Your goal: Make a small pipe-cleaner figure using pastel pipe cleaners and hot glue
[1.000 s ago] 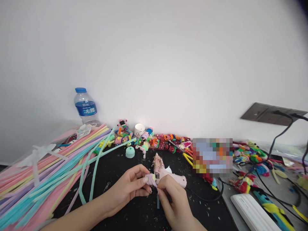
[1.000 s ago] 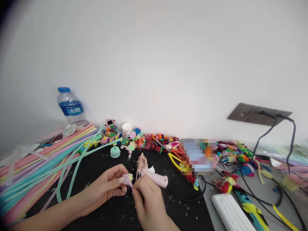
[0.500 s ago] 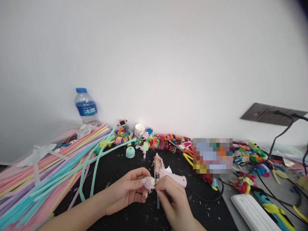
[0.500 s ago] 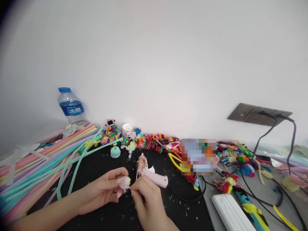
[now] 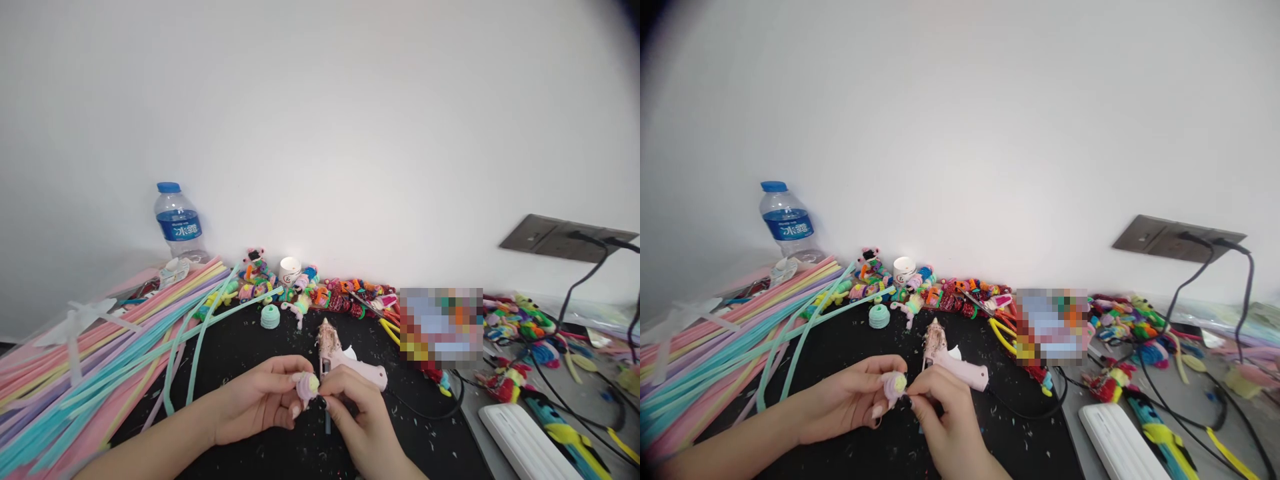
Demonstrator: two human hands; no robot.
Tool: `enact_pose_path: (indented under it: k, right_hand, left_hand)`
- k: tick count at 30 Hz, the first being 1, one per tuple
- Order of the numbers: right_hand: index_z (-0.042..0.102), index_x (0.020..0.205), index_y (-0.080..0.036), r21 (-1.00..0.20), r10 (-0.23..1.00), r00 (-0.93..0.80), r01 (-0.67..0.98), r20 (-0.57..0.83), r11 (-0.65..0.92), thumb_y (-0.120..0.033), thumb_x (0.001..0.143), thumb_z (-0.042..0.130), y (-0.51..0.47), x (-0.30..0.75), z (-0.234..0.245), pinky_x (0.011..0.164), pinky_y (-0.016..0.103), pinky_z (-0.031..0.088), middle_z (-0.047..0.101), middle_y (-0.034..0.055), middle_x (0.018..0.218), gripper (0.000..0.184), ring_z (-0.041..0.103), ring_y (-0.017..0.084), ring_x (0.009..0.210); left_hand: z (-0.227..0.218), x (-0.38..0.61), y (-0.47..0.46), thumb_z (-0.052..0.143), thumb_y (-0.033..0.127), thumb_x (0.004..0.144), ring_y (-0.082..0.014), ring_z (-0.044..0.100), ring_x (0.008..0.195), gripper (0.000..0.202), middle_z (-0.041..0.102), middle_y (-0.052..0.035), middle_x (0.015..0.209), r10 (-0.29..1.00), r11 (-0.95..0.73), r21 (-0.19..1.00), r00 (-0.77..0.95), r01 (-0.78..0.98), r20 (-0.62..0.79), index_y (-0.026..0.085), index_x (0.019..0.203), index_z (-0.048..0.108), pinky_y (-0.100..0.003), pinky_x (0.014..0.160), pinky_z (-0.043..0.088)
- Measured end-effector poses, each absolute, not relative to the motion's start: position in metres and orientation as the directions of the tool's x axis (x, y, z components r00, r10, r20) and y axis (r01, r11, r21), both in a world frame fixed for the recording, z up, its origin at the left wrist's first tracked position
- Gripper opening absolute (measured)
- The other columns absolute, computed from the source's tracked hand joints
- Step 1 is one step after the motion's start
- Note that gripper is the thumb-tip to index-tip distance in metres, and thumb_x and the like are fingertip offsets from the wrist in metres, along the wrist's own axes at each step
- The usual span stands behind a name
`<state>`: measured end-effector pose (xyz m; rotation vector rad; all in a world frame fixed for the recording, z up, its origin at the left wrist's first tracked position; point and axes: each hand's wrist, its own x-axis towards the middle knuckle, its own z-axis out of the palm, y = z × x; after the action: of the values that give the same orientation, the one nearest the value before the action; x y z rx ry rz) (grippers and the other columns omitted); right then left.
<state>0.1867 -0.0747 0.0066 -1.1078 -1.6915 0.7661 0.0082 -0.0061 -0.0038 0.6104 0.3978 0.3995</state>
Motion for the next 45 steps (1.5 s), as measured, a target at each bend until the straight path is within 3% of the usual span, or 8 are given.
enact_pose_path:
  k: [3,12,18,28,37,45]
  right_hand:
    - [0.063,0.074,-0.018,-0.874,0.930,-0.143,0.317,0.340,0.368,-0.015,0.084,0.054,-0.074,0.186,0.006,0.061,0.025,0.042,0.062,0.0027,0.071,0.013,0.055,0.015,0.066]
    - [0.062,0.069,-0.017,-0.884,0.972,-0.035,0.410,0.233,0.227,-0.016,0.084,0.054,-0.067,0.188,0.004,0.058,0.024,0.037,0.059,0.0011,0.066,0.017,0.051,0.016,0.064]
    - [0.060,0.068,-0.016,-0.869,0.968,-0.049,0.433,0.244,0.241,-0.014,0.084,0.052,-0.067,0.187,0.000,0.056,0.024,0.034,0.057,0.0008,0.066,0.017,0.048,0.015,0.062]
    - [0.059,0.067,-0.017,-0.831,0.964,-0.064,0.494,0.259,0.256,-0.011,0.082,0.051,-0.068,0.187,0.001,0.053,0.023,0.032,0.054,-0.0004,0.063,0.018,0.045,0.013,0.058]
    - [0.059,0.067,-0.017,-0.813,0.954,-0.081,0.505,0.289,0.289,-0.014,0.083,0.051,-0.070,0.185,0.000,0.053,0.023,0.034,0.054,0.0003,0.063,0.018,0.046,0.014,0.058]
    - [0.059,0.067,-0.017,-0.799,0.945,-0.093,0.512,0.314,0.316,-0.011,0.082,0.051,-0.069,0.187,-0.001,0.053,0.023,0.035,0.055,0.0002,0.063,0.018,0.047,0.014,0.058]
  left_hand:
    - [-0.001,0.009,-0.007,0.064,0.020,0.078,-0.0074,0.055,0.056,0.013,0.060,-0.0026,0.068,0.484,0.729,0.646,0.837,-0.226,-0.253,0.014,0.089,0.063,-0.019,0.056,0.048]
    - [0.003,0.017,-0.011,0.065,0.028,0.077,-0.0113,0.054,0.073,0.016,0.058,-0.0016,0.079,0.692,0.550,0.789,0.678,-0.274,-0.247,0.017,0.089,0.064,-0.025,0.071,0.047]
    - [0.000,0.016,-0.010,0.066,0.024,0.077,-0.0138,0.055,0.082,0.018,0.060,-0.0034,0.089,0.750,0.487,0.820,0.624,-0.299,-0.218,0.017,0.093,0.064,-0.029,0.080,0.046]
    - [0.003,0.018,-0.011,0.065,0.028,0.077,-0.0140,0.056,0.077,0.015,0.062,-0.0016,0.080,0.778,0.419,0.871,0.596,-0.258,-0.198,0.017,0.086,0.064,-0.030,0.077,0.047]
    - [0.002,0.018,-0.011,0.074,0.028,0.067,-0.0184,0.059,0.086,0.025,0.067,-0.0049,0.089,0.765,0.437,0.873,0.599,-0.215,-0.235,0.016,0.088,0.067,-0.033,0.084,0.044]
    - [0.002,0.019,-0.010,0.072,0.030,0.069,-0.0187,0.059,0.087,0.026,0.067,-0.0052,0.090,0.764,0.402,0.901,0.603,-0.165,-0.230,0.016,0.090,0.068,-0.032,0.083,0.045]
